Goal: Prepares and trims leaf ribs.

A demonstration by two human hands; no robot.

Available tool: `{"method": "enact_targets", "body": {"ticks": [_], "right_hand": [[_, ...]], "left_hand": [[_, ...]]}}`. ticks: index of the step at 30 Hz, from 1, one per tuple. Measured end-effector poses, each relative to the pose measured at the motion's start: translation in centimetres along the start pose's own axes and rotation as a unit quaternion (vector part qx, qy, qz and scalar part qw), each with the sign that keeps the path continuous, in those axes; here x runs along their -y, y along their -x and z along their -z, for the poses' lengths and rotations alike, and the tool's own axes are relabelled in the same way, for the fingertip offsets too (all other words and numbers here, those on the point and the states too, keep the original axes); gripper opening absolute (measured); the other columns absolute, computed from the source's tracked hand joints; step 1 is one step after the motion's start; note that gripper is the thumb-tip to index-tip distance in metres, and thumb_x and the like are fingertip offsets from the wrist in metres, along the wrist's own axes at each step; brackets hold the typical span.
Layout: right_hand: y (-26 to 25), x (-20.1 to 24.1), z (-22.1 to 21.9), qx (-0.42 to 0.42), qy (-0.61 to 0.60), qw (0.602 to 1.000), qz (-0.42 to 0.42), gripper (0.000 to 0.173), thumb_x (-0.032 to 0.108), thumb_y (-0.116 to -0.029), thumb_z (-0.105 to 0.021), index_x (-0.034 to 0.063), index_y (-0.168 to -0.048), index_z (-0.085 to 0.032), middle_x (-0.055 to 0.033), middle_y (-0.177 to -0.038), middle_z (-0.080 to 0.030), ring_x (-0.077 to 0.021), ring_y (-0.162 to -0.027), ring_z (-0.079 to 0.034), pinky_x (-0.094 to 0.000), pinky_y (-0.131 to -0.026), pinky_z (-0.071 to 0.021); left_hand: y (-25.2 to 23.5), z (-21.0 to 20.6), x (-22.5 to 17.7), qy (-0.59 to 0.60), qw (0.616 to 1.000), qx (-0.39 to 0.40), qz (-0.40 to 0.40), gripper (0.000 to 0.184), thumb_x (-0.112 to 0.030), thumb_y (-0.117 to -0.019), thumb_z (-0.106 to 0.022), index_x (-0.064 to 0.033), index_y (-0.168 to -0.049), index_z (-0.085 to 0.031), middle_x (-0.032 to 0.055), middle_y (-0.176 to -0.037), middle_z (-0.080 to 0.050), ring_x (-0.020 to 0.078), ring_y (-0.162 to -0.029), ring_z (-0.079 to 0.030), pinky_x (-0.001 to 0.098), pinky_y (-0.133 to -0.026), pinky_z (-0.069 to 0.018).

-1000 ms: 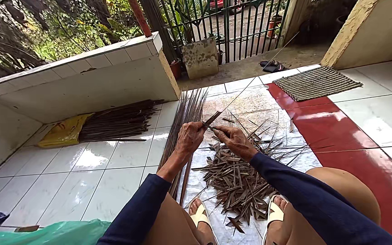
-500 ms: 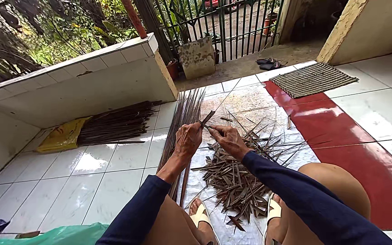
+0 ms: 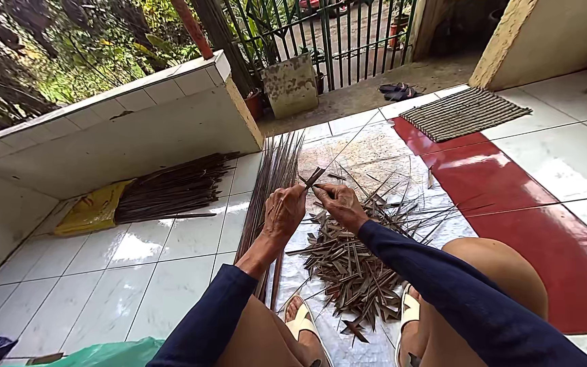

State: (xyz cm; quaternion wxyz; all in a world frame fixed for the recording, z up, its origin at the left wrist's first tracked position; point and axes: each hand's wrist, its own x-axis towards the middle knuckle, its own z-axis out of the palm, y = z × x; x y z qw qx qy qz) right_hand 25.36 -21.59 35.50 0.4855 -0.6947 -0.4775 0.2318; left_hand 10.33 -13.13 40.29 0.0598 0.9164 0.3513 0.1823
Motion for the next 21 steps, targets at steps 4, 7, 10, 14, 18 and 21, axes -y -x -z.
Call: {"method": "enact_targets", "body": {"ticks": [4,7,10,14,18,21], "right_hand": [[0.0,-0.2,0.1,-0.002,0.014,1.0,-0.007,0.034,0.041,-0.1067,-0.054,0.0212,-0.123,-0.076,-0.0028,-0.082,-0.07,-0.017,-0.067,-0.062,-0.0437,-0.065,-0.0515],[0.0,-0.5,0.2,-0.014,0.044,0.999,-0.013,0.033,0.044,-0.1052,-0.056,0.0242,-0.123,-0.076,-0.0031,-0.091,-0.073,-0.0206,-0.078,-0.067,-0.0516,-0.072,-0.0534],[0.0,-0.9,0.3,-0.022,0.06,0.998,-0.006,0.034,0.046,-0.1044,-0.057,0.0252,-0.124,-0.075,-0.0027,-0.097,-0.075,-0.021,-0.084,-0.069,-0.0534,-0.077,-0.054],[0.1,-0.9,0.4,-0.041,0.071,0.997,-0.002,0.033,0.046,-0.1049,-0.055,0.0266,-0.124,-0.074,-0.0033,-0.095,-0.074,-0.0224,-0.084,-0.069,-0.0546,-0.075,-0.0536],[0.0,-1.1,0.4,-0.053,0.068,0.996,0.005,0.032,0.043,-0.1054,-0.056,0.0254,-0.125,-0.074,-0.0034,-0.096,-0.074,-0.0213,-0.083,-0.068,-0.052,-0.075,-0.0538],[-0.2,-1.3,0.3,-0.048,0.061,0.997,-0.004,0.033,0.043,-0.1055,-0.056,0.0259,-0.127,-0.074,-0.003,-0.099,-0.075,-0.0212,-0.086,-0.069,-0.0522,-0.077,-0.0535]], "left_hand": [[0.0,0.1,-0.1,-0.003,1.0,0.012,0.01,0.026,-0.027,-0.1044,-0.056,-0.0122,-0.096,-0.076,0.0096,-0.079,-0.071,0.0295,-0.079,-0.07,0.0514,-0.071,-0.0545],[0.0,0.2,0.0,0.0,1.0,0.02,0.014,0.027,-0.028,-0.1039,-0.057,-0.0127,-0.093,-0.075,0.0085,-0.078,-0.07,0.0283,-0.079,-0.069,0.0505,-0.071,-0.0537],[0.1,0.5,-0.1,0.016,0.999,0.033,0.021,0.026,-0.029,-0.1036,-0.058,-0.0136,-0.093,-0.076,0.0075,-0.08,-0.071,0.0272,-0.081,-0.069,0.0505,-0.073,-0.0539],[0.2,0.8,0.1,0.046,0.998,0.035,0.018,0.024,-0.028,-0.1034,-0.059,-0.0153,-0.093,-0.077,0.0044,-0.076,-0.069,0.0216,-0.072,-0.067,0.0464,-0.068,-0.0539],[0.1,0.9,0.6,0.096,0.994,0.052,0.033,0.023,-0.028,-0.1031,-0.061,-0.0168,-0.092,-0.078,0.0006,-0.071,-0.068,0.0155,-0.065,-0.066,0.043,-0.065,-0.0556],[0.1,0.8,0.8,0.107,0.992,0.056,0.04,0.023,-0.029,-0.1031,-0.061,-0.017,-0.092,-0.078,-0.0005,-0.07,-0.068,0.0135,-0.063,-0.065,0.0409,-0.064,-0.0554]]}}
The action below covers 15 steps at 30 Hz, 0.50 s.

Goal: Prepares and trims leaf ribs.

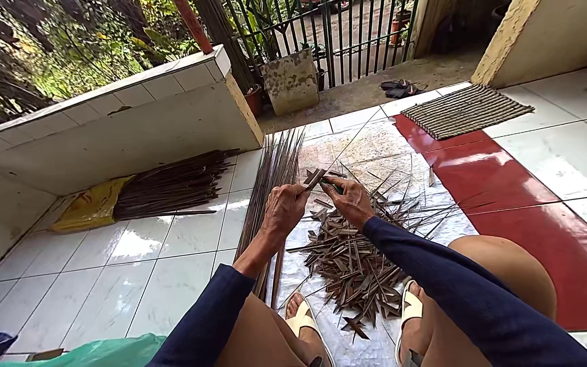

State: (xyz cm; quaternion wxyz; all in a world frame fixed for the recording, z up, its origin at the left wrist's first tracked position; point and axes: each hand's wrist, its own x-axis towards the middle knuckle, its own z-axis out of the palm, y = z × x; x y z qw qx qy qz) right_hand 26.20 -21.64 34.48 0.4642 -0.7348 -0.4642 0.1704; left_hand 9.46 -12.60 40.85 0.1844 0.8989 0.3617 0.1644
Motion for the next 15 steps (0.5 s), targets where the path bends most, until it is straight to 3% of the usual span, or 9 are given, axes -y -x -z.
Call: {"method": "enact_targets", "body": {"ticks": [6,9,15], "right_hand": [[-1.9,-2.5,0.9,-0.057,-0.003,0.998,-0.037,0.036,0.044,-0.1057,-0.053,0.0227,-0.128,-0.073,-0.0072,-0.103,-0.076,-0.0272,-0.093,-0.071,-0.0585,-0.083,-0.0542],[-2.6,-3.4,2.6,-0.1,-0.017,0.994,-0.045,0.037,0.043,-0.106,-0.053,0.0208,-0.126,-0.074,-0.0079,-0.094,-0.074,-0.0261,-0.082,-0.069,-0.0557,-0.076,-0.053],[0.2,-0.7,1.6,0.031,-0.061,0.997,0.024,0.032,0.037,-0.106,-0.056,0.0189,-0.123,-0.075,-0.0035,-0.079,-0.068,-0.0168,-0.064,-0.06,-0.043,-0.062,-0.0513]], "left_hand": [[0.3,0.5,0.1,0.011,0.999,0.025,0.025,0.024,-0.029,-0.1027,-0.062,-0.0172,-0.089,-0.078,-0.0021,-0.067,-0.069,0.0116,-0.061,-0.064,0.0392,-0.064,-0.0544],[0.5,0.8,0.5,-0.022,1.0,0.008,0.012,0.025,-0.029,-0.1036,-0.061,-0.0163,-0.093,-0.078,0.0005,-0.072,-0.07,0.0161,-0.067,-0.067,0.044,-0.068,-0.0555],[0.8,0.5,0.8,-0.112,0.992,-0.037,-0.034,0.024,-0.028,-0.1042,-0.058,-0.0178,-0.108,-0.08,0.0076,-0.09,-0.076,0.028,-0.087,-0.072,0.0528,-0.077,-0.056]]}}
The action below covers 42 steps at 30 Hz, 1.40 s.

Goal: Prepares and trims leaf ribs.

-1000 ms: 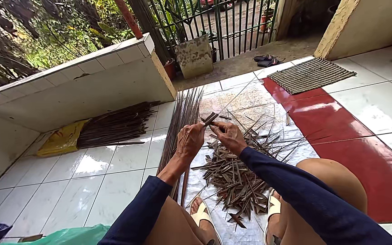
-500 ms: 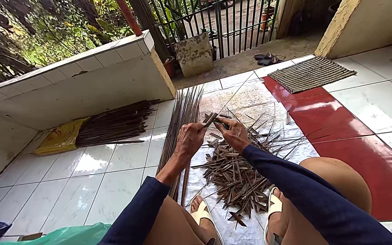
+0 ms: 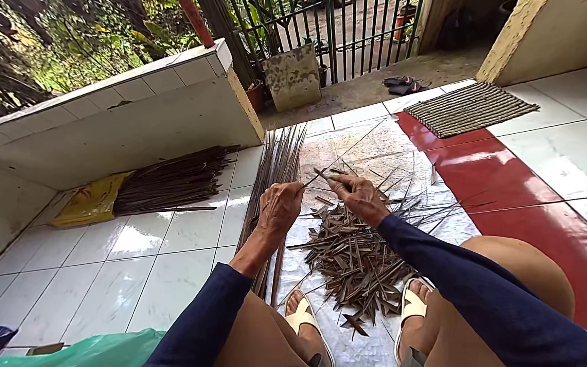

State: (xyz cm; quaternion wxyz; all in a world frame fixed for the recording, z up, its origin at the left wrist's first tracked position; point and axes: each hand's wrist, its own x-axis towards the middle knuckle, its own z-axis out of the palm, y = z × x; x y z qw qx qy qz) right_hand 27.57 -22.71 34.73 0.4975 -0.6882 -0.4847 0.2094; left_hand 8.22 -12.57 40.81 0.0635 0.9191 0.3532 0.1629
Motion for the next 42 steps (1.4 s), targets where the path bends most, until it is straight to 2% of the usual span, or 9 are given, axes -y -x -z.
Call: {"method": "enact_targets", "body": {"ticks": [5,9,16,21,30,33,36,38,42], "right_hand": [[0.3,1.3,-0.6,0.071,-0.019,0.997,0.002,0.033,0.038,-0.1071,-0.054,0.0174,-0.121,-0.075,-0.0013,-0.08,-0.068,-0.0121,-0.064,-0.059,-0.0359,-0.063,-0.0506],[0.2,1.5,-0.4,0.084,-0.03,0.996,-0.018,0.033,0.037,-0.1077,-0.054,0.0148,-0.117,-0.077,-0.0015,-0.076,-0.066,-0.0121,-0.062,-0.056,-0.0342,-0.061,-0.0475],[0.7,2.0,-0.1,0.053,0.075,0.995,-0.032,0.034,0.042,-0.1065,-0.054,0.0213,-0.122,-0.076,-0.0039,-0.093,-0.074,-0.0201,-0.081,-0.068,-0.049,-0.075,-0.0545],[1.1,2.2,-0.1,0.023,0.119,0.992,-0.037,0.033,0.044,-0.106,-0.053,0.0263,-0.123,-0.075,-0.0033,-0.092,-0.073,-0.0224,-0.081,-0.068,-0.0518,-0.072,-0.0535],[-1.0,-1.8,1.5,-0.02,0.112,0.988,-0.104,0.037,0.042,-0.1076,-0.049,0.02,-0.124,-0.075,-0.011,-0.103,-0.075,-0.0305,-0.097,-0.07,-0.0586,-0.085,-0.0528],[-1.1,-2.1,2.0,-0.084,0.08,0.991,-0.07,0.038,0.042,-0.1078,-0.049,0.0193,-0.125,-0.073,-0.0097,-0.088,-0.071,-0.0276,-0.078,-0.067,-0.0546,-0.073,-0.0522],[-0.3,-0.9,1.1,-0.068,0.025,0.997,0.012,0.035,0.041,-0.1068,-0.052,0.0219,-0.128,-0.072,-0.0038,-0.078,-0.066,-0.0189,-0.063,-0.058,-0.0455,-0.062,-0.0505],[0.5,0.0,-0.1,-0.032,0.0,0.998,0.051,0.032,0.039,-0.106,-0.055,0.0227,-0.128,-0.072,-0.0017,-0.07,-0.059,-0.0152,-0.053,-0.05,-0.039,-0.052,-0.0464],[0.6,0.2,-1.0,0.009,-0.011,0.998,0.068,0.033,0.04,-0.1057,-0.057,0.0249,-0.131,-0.071,0.0003,-0.075,-0.062,-0.0126,-0.057,-0.051,-0.0369,-0.057,-0.047]], "left_hand": [[0.0,0.0,-1.0,-0.047,0.998,-0.005,-0.039,0.023,-0.024,-0.104,-0.058,-0.0166,-0.111,-0.079,0.0088,-0.093,-0.076,0.0289,-0.086,-0.073,0.0517,-0.074,-0.0567],[0.1,-0.6,-1.0,-0.082,0.993,-0.031,-0.081,0.021,-0.019,-0.1022,-0.059,-0.0127,-0.105,-0.078,0.0099,-0.081,-0.07,0.0281,-0.074,-0.07,0.0473,-0.063,-0.0552],[0.1,-1.2,-1.6,-0.122,0.987,-0.039,-0.097,0.019,-0.017,-0.101,-0.059,-0.0109,-0.103,-0.077,0.0104,-0.076,-0.066,0.028,-0.07,-0.068,0.0451,-0.059,-0.0541],[0.1,-1.2,-1.8,-0.12,0.988,-0.035,-0.096,0.019,-0.017,-0.1012,-0.059,-0.0112,-0.104,-0.077,0.0098,-0.075,-0.066,0.0275,-0.069,-0.068,0.0444,-0.058,-0.0536],[0.4,-0.5,-1.2,-0.104,0.99,-0.029,-0.089,0.021,-0.016,-0.1019,-0.058,-0.0124,-0.107,-0.078,0.0097,-0.08,-0.07,0.0279,-0.072,-0.069,0.0464,-0.062,-0.0549],[0.3,0.4,-0.8,-0.059,0.996,-0.027,-0.062,0.023,-0.021,-0.1044,-0.056,-0.0139,-0.109,-0.078,0.0099,-0.085,-0.073,0.0289,-0.079,-0.072,0.0506,-0.069,-0.0563],[-0.1,0.8,-0.1,0.046,0.999,-0.015,-0.007,0.023,-0.027,-0.1039,-0.06,-0.0163,-0.108,-0.08,0.0056,-0.084,-0.075,0.0227,-0.077,-0.071,0.0494,-0.073,-0.0574],[-0.5,0.9,0.3,0.125,0.992,0.001,0.026,0.022,-0.029,-0.1038,-0.062,-0.0167,-0.099,-0.079,-0.0003,-0.072,-0.07,0.0134,-0.063,-0.066,0.0407,-0.063,-0.0566],[-0.9,1.8,-0.1,0.282,0.954,0.056,0.079,0.023,-0.026,-0.1049,-0.062,-0.0102,-0.098,-0.077,0.002,-0.066,-0.069,0.0114,-0.048,-0.057,0.0281,-0.047,-0.0487]]}}
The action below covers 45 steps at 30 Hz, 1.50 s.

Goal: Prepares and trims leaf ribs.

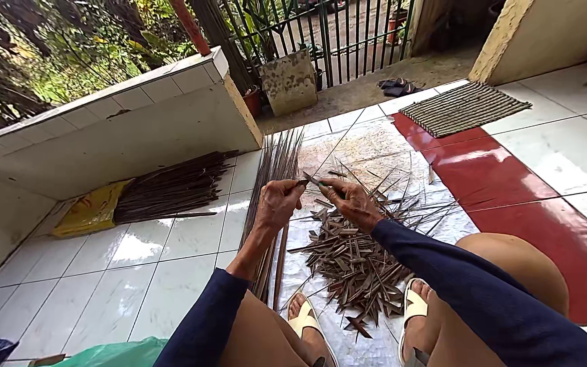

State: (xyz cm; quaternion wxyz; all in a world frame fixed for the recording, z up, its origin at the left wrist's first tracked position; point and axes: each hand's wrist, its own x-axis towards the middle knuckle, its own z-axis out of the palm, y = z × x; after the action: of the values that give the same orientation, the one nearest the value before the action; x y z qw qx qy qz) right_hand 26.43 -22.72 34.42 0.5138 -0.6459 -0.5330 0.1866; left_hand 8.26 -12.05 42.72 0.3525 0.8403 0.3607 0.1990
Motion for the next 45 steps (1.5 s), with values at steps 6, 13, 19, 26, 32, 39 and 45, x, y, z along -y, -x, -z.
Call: {"method": "enact_targets", "body": {"ticks": [6,13,19,26,32,39,45], "right_hand": [[-0.2,0.1,-0.2,-0.037,0.059,0.997,0.02,0.033,0.041,-0.1059,-0.056,0.0269,-0.13,-0.072,0.0027,-0.105,-0.075,-0.0114,-0.084,-0.068,-0.0415,-0.079,-0.0563],[-1.7,-1.0,0.7,-0.064,0.037,0.997,-0.027,0.035,0.045,-0.1053,-0.054,0.0277,-0.13,-0.072,0.0001,-0.102,-0.075,-0.0144,-0.088,-0.069,-0.0457,-0.082,-0.055],[-3.3,-2.5,2.8,-0.153,0.038,0.983,-0.096,0.038,0.043,-0.1071,-0.05,0.0222,-0.13,-0.071,-0.0069,-0.087,-0.07,-0.0232,-0.073,-0.063,-0.0505,-0.071,-0.0518],[-2.4,-0.7,3.1,-0.059,-0.018,0.998,-0.02,0.033,0.038,-0.1061,-0.055,0.0203,-0.128,-0.073,-0.0017,-0.078,-0.066,-0.0145,-0.062,-0.057,-0.0397,-0.063,-0.0506],[-0.7,0.3,1.4,0.004,0.05,0.999,-0.015,0.031,0.041,-0.1055,-0.057,0.025,-0.126,-0.073,-0.0008,-0.075,-0.064,-0.0151,-0.06,-0.054,-0.0415,-0.06,-0.0488],[-1.6,-0.4,2.0,-0.031,0.065,0.996,-0.056,0.032,0.043,-0.1054,-0.056,0.0277,-0.128,-0.073,-0.002,-0.084,-0.07,-0.0181,-0.069,-0.062,-0.0468,-0.067,-0.0519],[-3.1,-2.8,3.6,-0.128,0.054,0.985,-0.101,0.037,0.043,-0.1073,-0.05,0.0229,-0.129,-0.072,-0.0065,-0.085,-0.07,-0.0237,-0.072,-0.065,-0.0512,-0.07,-0.0521]], "left_hand": [[0.1,0.3,0.3,0.192,0.979,0.052,0.052,0.022,-0.019,-0.1045,-0.062,-0.0013,-0.105,-0.075,0.012,-0.069,-0.068,0.0112,-0.042,-0.049,0.0217,-0.039,-0.0383],[-0.1,0.4,0.8,0.247,0.961,0.09,0.084,0.021,-0.017,-0.1033,-0.064,-0.0004,-0.109,-0.075,0.0143,-0.071,-0.068,0.0102,-0.043,-0.049,0.0205,-0.037,-0.038],[0.1,0.7,1.1,0.257,0.955,0.1,0.109,0.02,-0.016,-0.1026,-0.064,-0.0005,-0.11,-0.075,0.015,-0.072,-0.069,0.0095,-0.042,-0.049,0.0198,-0.037,-0.0382],[0.0,0.7,1.8,0.148,0.986,0.07,0.04,0.021,-0.021,-0.1034,-0.064,-0.0031,-0.106,-0.077,0.0105,-0.071,-0.071,0.0108,-0.044,-0.053,0.0223,-0.041,-0.0416],[-0.2,0.4,1.0,0.016,0.999,0.03,0.0,0.02,-0.025,-0.1036,-0.065,-0.0113,-0.104,-0.079,0.0021,-0.07,-0.072,0.0092,-0.049,-0.058,0.0249,-0.048,-0.0478],[-0.2,0.5,0.8,0.026,0.999,0.035,0.003,0.02,-0.024,-0.1031,-0.065,-0.0111,-0.105,-0.08,0.0022,-0.07,-0.073,0.0091,-0.048,-0.058,0.0242,-0.048,-0.0481],[-0.5,0.7,1.5,0.039,0.998,0.051,0.003,0.02,-0.024,-0.1032,-0.065,-0.0104,-0.103,-0.08,0.0025,-0.069,-0.072,0.0084,-0.047,-0.057,0.0231,-0.046,-0.0472]]}}
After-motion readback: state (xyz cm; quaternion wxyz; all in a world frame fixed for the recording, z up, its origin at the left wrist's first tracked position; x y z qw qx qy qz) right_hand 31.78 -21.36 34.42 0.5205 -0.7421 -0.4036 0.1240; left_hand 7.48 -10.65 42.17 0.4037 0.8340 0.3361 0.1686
